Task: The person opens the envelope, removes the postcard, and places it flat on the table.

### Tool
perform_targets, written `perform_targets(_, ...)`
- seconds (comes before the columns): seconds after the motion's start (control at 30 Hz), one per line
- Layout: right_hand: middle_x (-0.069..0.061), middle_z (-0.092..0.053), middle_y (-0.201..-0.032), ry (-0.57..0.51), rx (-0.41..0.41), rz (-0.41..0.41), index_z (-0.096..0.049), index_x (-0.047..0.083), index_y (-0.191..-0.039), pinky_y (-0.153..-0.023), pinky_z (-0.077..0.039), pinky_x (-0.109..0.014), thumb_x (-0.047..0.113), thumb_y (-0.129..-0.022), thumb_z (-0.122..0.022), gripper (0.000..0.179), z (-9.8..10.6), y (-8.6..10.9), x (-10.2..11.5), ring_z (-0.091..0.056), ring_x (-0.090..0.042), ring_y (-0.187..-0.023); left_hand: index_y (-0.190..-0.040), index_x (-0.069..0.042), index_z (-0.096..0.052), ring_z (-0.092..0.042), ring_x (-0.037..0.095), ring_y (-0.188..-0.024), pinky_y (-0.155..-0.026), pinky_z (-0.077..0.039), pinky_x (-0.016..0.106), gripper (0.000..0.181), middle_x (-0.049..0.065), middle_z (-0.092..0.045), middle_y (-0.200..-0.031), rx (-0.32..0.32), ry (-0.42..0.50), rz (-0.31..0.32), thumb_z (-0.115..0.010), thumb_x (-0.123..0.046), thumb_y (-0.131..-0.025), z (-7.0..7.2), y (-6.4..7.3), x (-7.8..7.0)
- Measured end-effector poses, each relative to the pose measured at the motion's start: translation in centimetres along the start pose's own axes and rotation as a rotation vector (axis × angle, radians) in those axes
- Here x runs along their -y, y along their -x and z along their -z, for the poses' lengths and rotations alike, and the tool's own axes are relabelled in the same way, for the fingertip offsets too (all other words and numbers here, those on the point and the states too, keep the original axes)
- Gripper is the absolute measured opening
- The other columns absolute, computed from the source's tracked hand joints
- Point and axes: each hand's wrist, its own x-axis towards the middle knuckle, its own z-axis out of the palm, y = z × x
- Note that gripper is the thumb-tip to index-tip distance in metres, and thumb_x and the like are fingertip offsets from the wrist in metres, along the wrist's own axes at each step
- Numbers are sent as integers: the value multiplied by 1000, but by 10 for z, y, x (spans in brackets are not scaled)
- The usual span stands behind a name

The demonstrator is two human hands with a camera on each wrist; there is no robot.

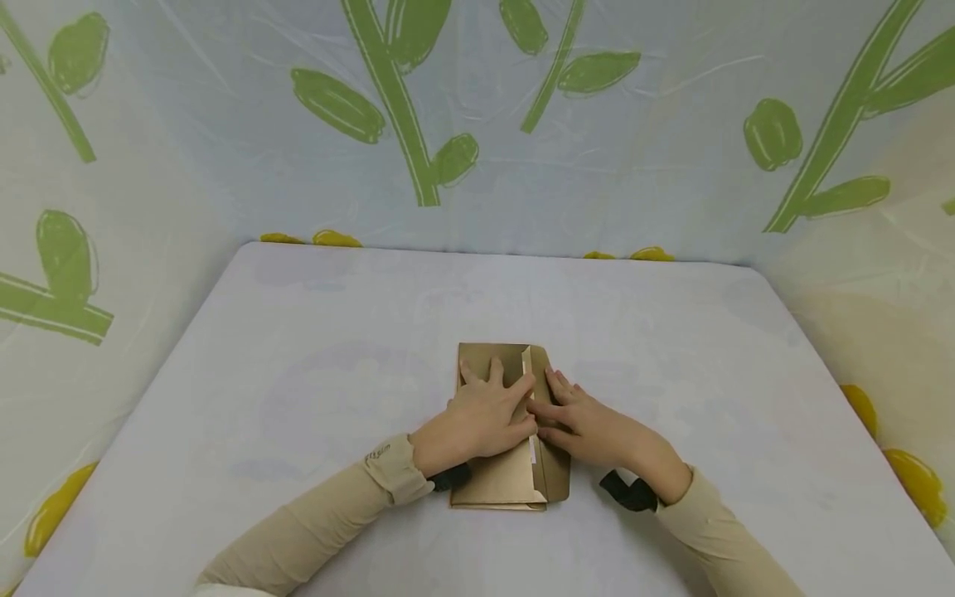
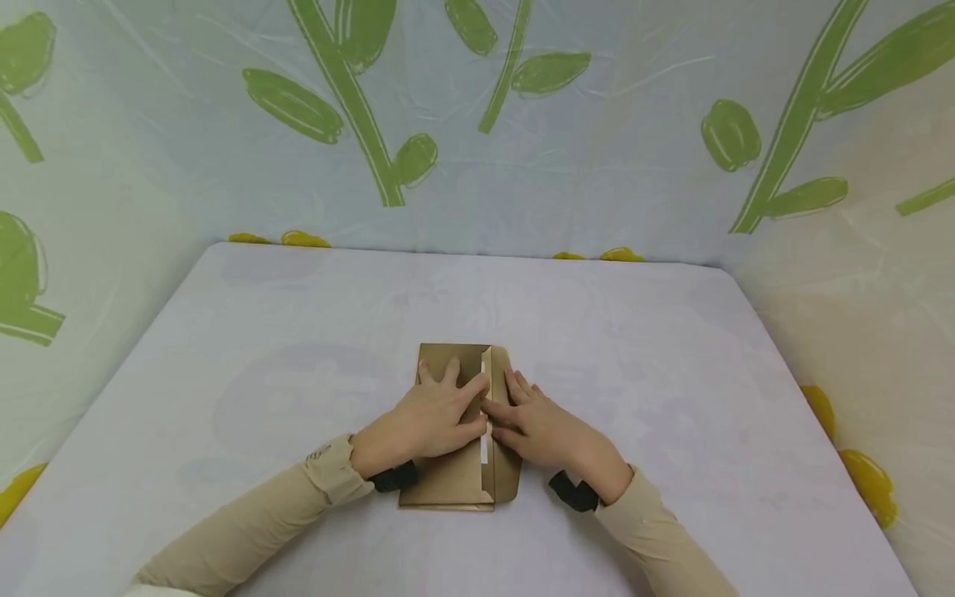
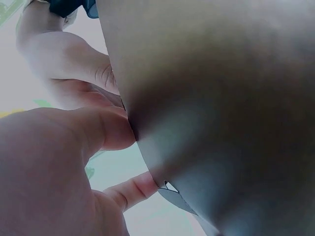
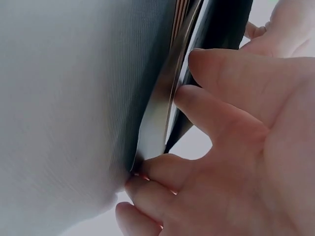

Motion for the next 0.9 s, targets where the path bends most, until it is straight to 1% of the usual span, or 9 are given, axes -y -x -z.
perform_targets(0.13,-35,-6,-158,-33,16,-1,-46,6,-148,-113,-15,-63,24,-105,-51,48,3,0,-3,-7,-49,-146,-137,-21,-40,-39,72,-117,-105,-24,72,45,37,-38,-146,-8,-28,-20,-41,-47,-101,1,0,-1)
perform_targets(0.2,-33,-6,-159,-56,22,-7,-44,7,-149,-114,-15,-63,24,-105,-51,48,4,0,-4,-6,-49,-146,-137,-21,-41,-39,72,-117,-106,-22,73,45,36,-38,-145,-8,-37,-21,-41,-47,-101,1,0,-1)
perform_targets(0.27,-33,-6,-159,-77,24,-3,-44,8,-149,-113,-16,-64,23,-105,-51,48,5,0,-5,-8,-51,-145,-139,-22,-40,-39,72,-117,-105,-26,71,46,36,-37,-146,-5,-35,-12,-42,-47,-100,1,0,-1)
perform_targets(0.33,-32,-6,-158,-94,26,5,-43,8,-149,-112,-18,-65,23,-104,-52,48,6,0,-6,-9,-51,-145,-140,-22,-40,-38,73,-117,-99,-39,66,47,36,-37,-147,0,-32,-3,-43,-46,-100,0,0,-1)
perform_targets(0.4,-33,-6,-158,-108,28,15,-43,8,-149,-111,-19,-65,22,-104,-52,48,6,-1,-8,-9,-51,-144,-139,-22,-41,-38,73,-117,-87,-51,60,46,36,-36,-147,2,-32,3,-44,-47,-100,0,1,-1)
perform_targets(0.47,-34,-9,-157,-106,20,39,-44,6,-148,-110,-21,-65,21,-104,-52,47,7,-2,-10,-11,-50,-144,-138,-22,-42,-38,73,-117,-74,-57,55,45,36,-36,-147,2,-31,10,-46,-47,-100,0,1,-1)
perform_targets(0.5,-35,-10,-157,-105,16,48,-45,6,-148,-110,-22,-65,20,-104,-52,46,7,-2,-11,-13,-50,-144,-137,-22,-43,-38,73,-117,-68,-58,53,45,36,-37,-146,1,-33,12,-46,-48,-100,0,1,-1)
perform_targets(0.73,-33,-15,-156,-112,-6,76,-50,1,-143,-110,-29,-58,17,-103,-54,43,10,-2,-16,-23,-45,-143,-130,-26,-48,-37,72,-119,-58,-57,52,43,33,-38,-146,4,-43,44,-53,-53,-98,-1,1,-3)
perform_targets(0.9,-33,-17,-156,-76,-35,85,-51,-3,-141,-109,-30,-59,18,-102,-56,44,11,-1,-9,-23,-49,-142,-137,-32,-47,-28,71,-126,-57,-57,54,50,30,-31,-152,46,-20,87,-55,-58,-96,0,2,-7)
